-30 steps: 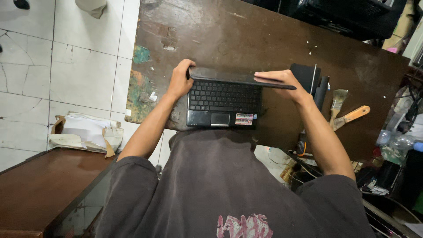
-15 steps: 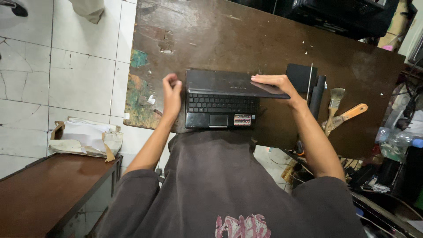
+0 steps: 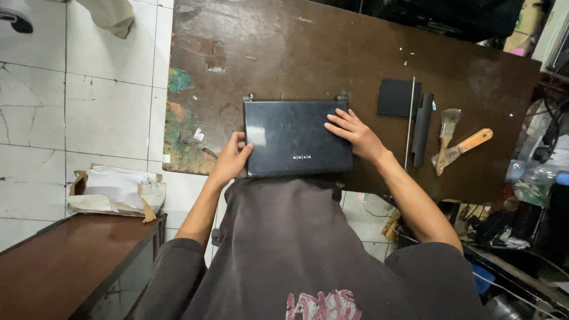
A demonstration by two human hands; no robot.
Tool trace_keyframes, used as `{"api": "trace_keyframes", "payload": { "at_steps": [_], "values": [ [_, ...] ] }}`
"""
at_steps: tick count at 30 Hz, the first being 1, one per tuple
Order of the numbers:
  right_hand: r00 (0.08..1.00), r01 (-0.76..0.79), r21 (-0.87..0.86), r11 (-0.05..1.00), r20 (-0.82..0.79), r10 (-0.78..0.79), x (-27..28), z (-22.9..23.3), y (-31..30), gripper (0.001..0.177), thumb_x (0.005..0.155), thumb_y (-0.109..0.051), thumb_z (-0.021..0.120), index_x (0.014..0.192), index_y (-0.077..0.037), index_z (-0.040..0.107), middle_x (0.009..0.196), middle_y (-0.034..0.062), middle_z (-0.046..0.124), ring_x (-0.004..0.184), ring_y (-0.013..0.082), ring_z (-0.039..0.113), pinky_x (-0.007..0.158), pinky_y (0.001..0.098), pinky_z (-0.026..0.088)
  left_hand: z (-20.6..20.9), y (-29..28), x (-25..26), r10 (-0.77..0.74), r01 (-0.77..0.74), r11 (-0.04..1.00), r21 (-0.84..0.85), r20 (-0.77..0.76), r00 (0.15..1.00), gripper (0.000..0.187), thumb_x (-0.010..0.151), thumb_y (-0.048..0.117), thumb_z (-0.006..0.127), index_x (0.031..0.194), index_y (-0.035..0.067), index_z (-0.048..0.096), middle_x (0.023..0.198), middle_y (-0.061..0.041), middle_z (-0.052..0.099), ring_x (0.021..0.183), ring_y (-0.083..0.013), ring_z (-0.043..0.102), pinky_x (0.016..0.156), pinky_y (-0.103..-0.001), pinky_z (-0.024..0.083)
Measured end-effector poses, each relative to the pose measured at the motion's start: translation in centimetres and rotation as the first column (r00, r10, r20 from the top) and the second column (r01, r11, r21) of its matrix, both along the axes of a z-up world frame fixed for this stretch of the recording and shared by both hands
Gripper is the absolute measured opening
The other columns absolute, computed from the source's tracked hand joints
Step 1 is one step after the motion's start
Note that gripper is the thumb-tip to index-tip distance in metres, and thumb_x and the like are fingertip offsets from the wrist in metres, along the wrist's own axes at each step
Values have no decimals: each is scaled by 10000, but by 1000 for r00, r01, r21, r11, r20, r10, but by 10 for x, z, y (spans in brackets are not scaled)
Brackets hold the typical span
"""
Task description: The person opens and closes a black laptop repeatedly on a wooden workbench. They lift the lid, press keys briefly, and then close the lid multiple times while standing at the bench.
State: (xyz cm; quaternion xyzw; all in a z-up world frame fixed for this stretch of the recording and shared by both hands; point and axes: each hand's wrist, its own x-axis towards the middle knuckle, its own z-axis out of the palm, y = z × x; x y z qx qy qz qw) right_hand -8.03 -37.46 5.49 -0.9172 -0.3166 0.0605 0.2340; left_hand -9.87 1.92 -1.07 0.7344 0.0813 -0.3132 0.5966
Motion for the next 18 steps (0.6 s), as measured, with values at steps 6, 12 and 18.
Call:
{"api": "trace_keyframes", "payload": {
  "at_steps": [6,12,18],
  "values": [
    [997,-74,-172,982,17,78,-6,-13,-6,869,681,183,625,1449,-191,463,1558,38,373,1428,324,324,1146,479,315,25,-5,-7,-43,-25,960,280,236,971,438,952,261,604,1273,105,350,816,-86,638,731,-292,662,666,-424,513],
    [996,-93,-170,981,-17,91,-11,-16,-6,800,730,164,584,1443,-176,459,1569,63,348,1438,351,300,1139,500,317,48,-15,-5,-241,48,875,483,346,907,373,941,191,612,1244,29,467,866,-202,608,850,-448,638,737,-547,495],
    [998,50,-34,998,-39,-52,-18,-22,1,636,853,129,438,1389,-200,535,1534,29,410,1437,311,316,1151,475,297,55,-15,-5,-366,61,772,633,362,857,444,934,269,628,1292,57,474,971,-152,551,949,-388,619,819,-470,518]
  ]
}}
